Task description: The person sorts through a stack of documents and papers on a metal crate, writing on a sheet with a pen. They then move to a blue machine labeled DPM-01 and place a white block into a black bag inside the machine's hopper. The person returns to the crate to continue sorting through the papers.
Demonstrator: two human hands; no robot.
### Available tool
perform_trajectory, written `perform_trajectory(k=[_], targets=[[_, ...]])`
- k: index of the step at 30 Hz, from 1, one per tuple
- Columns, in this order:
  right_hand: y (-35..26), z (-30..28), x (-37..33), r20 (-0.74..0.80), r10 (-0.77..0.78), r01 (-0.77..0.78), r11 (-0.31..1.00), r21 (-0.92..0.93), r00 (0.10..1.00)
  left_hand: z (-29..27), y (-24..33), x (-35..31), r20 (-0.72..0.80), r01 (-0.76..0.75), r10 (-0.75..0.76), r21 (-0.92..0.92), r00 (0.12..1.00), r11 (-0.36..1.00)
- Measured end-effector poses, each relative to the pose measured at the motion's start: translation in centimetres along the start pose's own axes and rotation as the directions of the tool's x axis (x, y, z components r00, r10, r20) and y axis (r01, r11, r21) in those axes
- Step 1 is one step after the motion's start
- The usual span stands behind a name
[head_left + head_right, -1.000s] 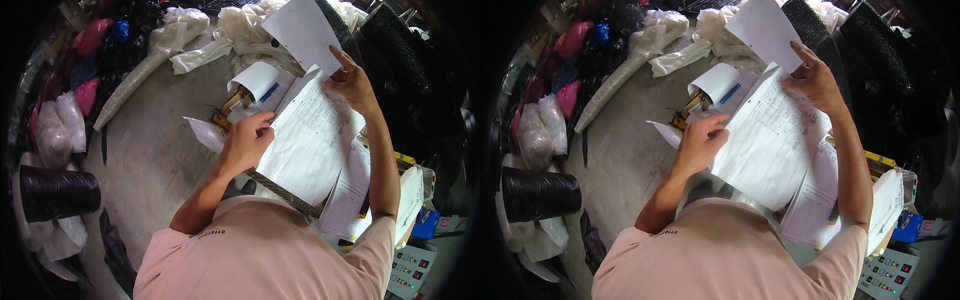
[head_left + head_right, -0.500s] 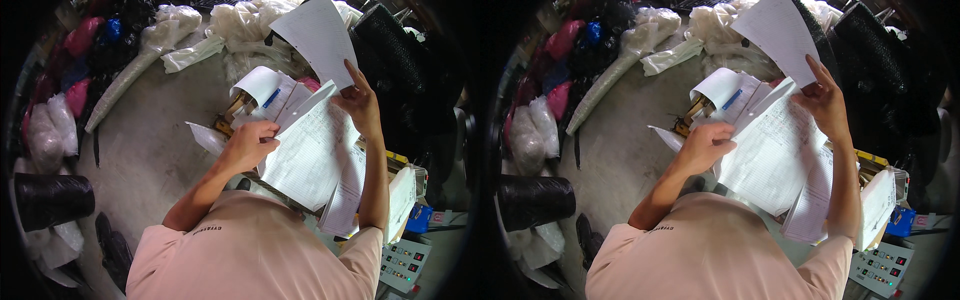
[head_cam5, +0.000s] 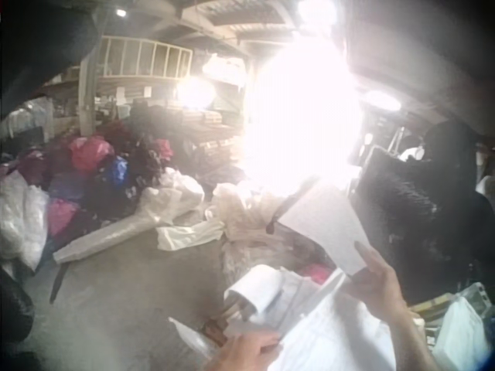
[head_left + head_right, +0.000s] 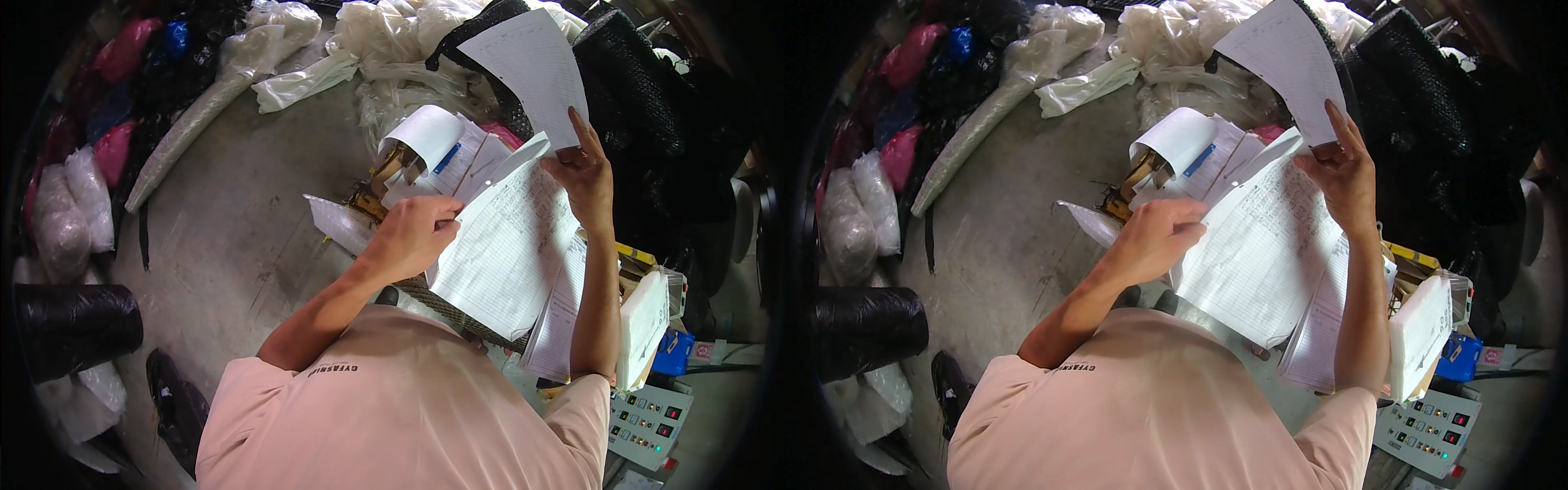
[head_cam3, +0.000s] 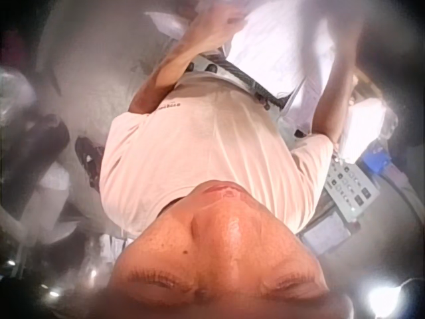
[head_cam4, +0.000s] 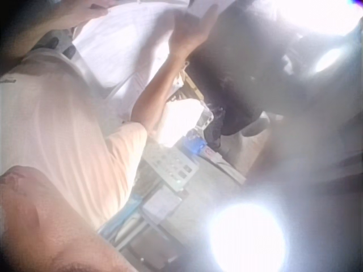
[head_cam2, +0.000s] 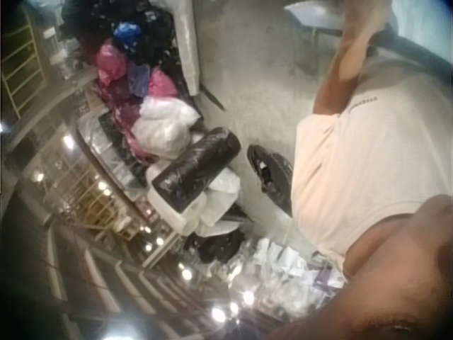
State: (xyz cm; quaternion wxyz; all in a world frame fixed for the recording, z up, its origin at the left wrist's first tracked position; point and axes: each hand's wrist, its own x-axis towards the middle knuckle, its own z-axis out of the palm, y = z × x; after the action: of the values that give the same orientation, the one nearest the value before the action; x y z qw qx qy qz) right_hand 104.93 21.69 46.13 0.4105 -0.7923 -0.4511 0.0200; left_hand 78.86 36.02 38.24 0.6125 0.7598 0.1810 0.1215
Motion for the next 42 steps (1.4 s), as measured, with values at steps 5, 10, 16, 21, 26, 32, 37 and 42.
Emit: perform_trajectory(k=[5,10,16,21,26,32,37,42], targets=[[-1.9,0.1,-1.0,-0.011,-0.010,0.009,0.999,-0.047,1.000,-0.1,-0.7,0.1,0.015,-0.045,0.045,0.000,0.999,0.999],[-0.6,-0.4,-1.5,-0.051,-0.033,0.031,0.998,-0.046,0.998,-0.2,-1.1,0.2,-0.002,-0.025,0.025,0.011,1.000,1.000],[0.2,0.1,-1.5,-0.060,-0.022,0.021,1.000,-0.012,0.998,-0.1,-0.3,0.3,-0.024,-0.014,0.015,0.037,1.000,0.999],[-0.2,0.3,-1.5,-0.071,-0.013,0.008,0.998,-0.058,0.997,0.6,-0.9,0.2,-0.099,-0.093,0.118,0.221,0.988,0.971],[-0.5,0.0,-2.1,-0.040,-0.011,0.009,0.999,-0.051,0.999,0.1,-1.2,0.8,-0.073,-0.161,0.202,0.376,0.977,0.912],[0.5,0.1,-2.0,-0.034,0.003,-0.003,1.000,0.026,0.999,-1.8,0.4,4.9,-0.165,-0.235,0.284,0.265,0.944,0.935],[1.0,-0.2,-1.9,-0.040,-0.016,0.018,0.999,0.036,0.999,-2.4,1.8,8.9,0.107,-0.269,0.247,0.375,0.963,0.887],[1.8,-0.3,-2.0,-0.029,0.015,-0.013,0.998,0.062,0.999,-0.2,2.3,9.9,0.208,-0.210,0.112,0.542,0.972,0.813]])
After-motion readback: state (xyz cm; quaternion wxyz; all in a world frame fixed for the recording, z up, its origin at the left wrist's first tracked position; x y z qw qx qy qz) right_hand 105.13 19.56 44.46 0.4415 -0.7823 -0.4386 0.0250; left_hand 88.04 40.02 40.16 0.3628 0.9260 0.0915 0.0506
